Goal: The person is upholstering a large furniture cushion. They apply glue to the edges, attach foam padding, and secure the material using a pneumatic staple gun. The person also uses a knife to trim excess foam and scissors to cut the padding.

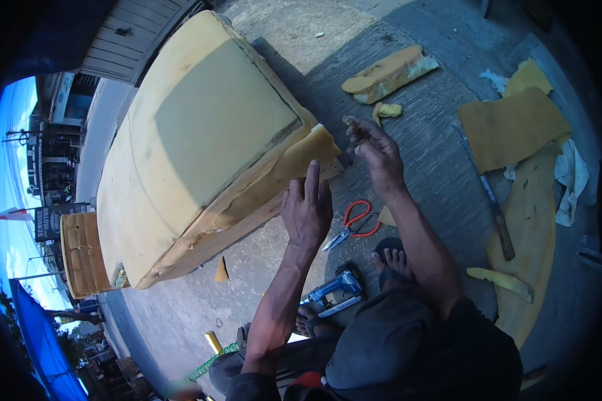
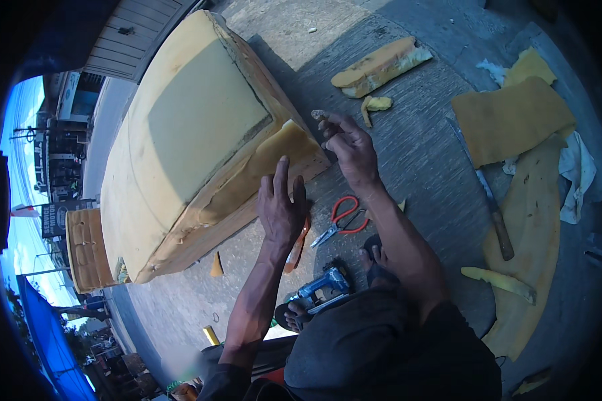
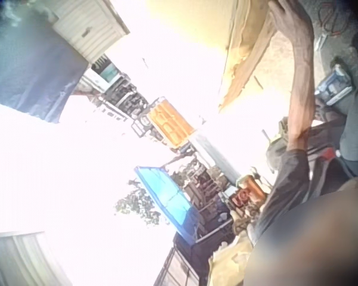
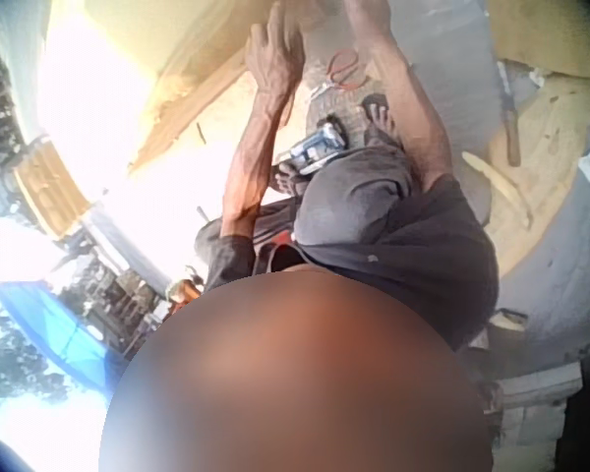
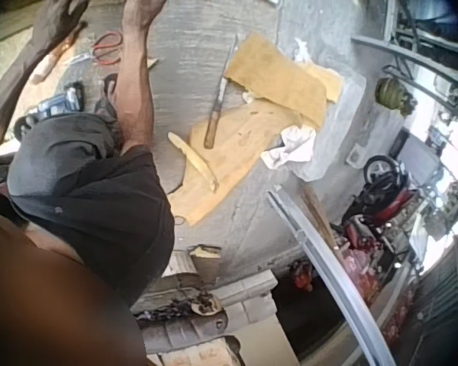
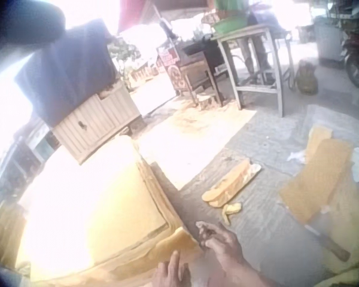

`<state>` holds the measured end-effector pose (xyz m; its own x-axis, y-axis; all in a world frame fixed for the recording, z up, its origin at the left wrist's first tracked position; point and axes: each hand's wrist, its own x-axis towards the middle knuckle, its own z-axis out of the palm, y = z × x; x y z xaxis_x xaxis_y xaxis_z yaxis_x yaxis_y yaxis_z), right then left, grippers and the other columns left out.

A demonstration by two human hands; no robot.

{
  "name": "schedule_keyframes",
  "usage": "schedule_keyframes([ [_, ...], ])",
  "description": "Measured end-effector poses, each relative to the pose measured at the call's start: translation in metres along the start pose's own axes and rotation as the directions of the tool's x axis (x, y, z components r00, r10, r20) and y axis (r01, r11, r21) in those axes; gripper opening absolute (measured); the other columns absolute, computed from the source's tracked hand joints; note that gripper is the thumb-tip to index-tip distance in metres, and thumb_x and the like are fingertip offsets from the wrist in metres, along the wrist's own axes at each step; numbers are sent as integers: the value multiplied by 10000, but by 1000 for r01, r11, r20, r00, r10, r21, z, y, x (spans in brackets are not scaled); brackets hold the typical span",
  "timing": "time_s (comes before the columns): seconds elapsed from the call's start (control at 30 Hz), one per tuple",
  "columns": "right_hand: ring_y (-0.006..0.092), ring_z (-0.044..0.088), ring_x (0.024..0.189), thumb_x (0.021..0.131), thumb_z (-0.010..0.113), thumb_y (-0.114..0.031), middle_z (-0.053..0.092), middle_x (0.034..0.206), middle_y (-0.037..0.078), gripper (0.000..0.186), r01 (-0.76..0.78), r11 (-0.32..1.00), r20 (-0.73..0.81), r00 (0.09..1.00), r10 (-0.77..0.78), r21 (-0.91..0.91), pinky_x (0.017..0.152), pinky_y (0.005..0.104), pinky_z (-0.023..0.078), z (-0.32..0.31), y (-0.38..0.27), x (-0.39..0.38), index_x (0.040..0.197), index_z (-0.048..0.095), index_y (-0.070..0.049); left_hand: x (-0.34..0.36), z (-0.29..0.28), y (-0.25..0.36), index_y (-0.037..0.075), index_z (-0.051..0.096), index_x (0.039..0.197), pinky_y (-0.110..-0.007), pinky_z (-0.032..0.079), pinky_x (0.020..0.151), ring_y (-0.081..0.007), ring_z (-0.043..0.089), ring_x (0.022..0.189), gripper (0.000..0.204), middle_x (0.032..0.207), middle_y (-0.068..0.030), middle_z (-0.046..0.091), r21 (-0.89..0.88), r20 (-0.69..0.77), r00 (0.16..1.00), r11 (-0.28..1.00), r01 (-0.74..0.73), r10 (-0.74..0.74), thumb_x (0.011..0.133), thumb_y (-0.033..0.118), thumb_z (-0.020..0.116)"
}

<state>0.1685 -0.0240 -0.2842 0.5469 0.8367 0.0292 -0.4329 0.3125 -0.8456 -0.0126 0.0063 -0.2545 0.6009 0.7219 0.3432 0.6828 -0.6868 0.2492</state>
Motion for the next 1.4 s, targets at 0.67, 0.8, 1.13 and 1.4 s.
schedule_keyframes([
  [0.67, 254, 536, 1137, 909, 566, 60, 567, 1174, 69, 460, 522, 721, 316, 852, -417, -456, 1024, 361, 476, 13, 24, 40, 1186, 788, -233, 29, 4, -8, 70, 687, 1089, -427, 535, 744, -335, 668, 882, 232, 951, -138, 668, -203, -188, 981, 975, -86, 48, 865, 16, 722],
  [0.8, 243, 549, 1111, 905, 594, 65, 559, 1136, 70, 448, 582, 600, 394, 813, -428, -549, 986, 354, 500, 10, 32, 41, 1160, 798, -242, 29, 3, -6, 60, 683, 1084, -423, 532, 758, -344, 662, 883, 230, 958, -142, 667, -221, -192, 980, 971, -86, 43, 864, -5, 698],
  [1.13, 225, 571, 1049, 900, 593, 69, 550, 1092, 77, 447, 526, 684, 308, 851, -426, -506, 930, 325, 525, 1, 44, 37, 1160, 802, -228, 34, -2, -2, 58, 675, 1067, -431, 529, 764, -352, 664, 892, 209, 948, -151, 653, -224, -169, 985, 973, -54, 15, 869, -7, 685],
  [1.4, 254, 599, 1040, 887, 602, 75, 574, 1119, 95, 512, 473, 638, 249, 876, -413, -608, 889, 331, 550, -8, 61, 24, 1256, 757, -244, 34, -2, -2, 57, 669, 1073, -436, 531, 779, -355, 668, 908, 223, 964, -151, 662, -237, -185, 983, 970, -57, 13, 862, -9, 700],
])
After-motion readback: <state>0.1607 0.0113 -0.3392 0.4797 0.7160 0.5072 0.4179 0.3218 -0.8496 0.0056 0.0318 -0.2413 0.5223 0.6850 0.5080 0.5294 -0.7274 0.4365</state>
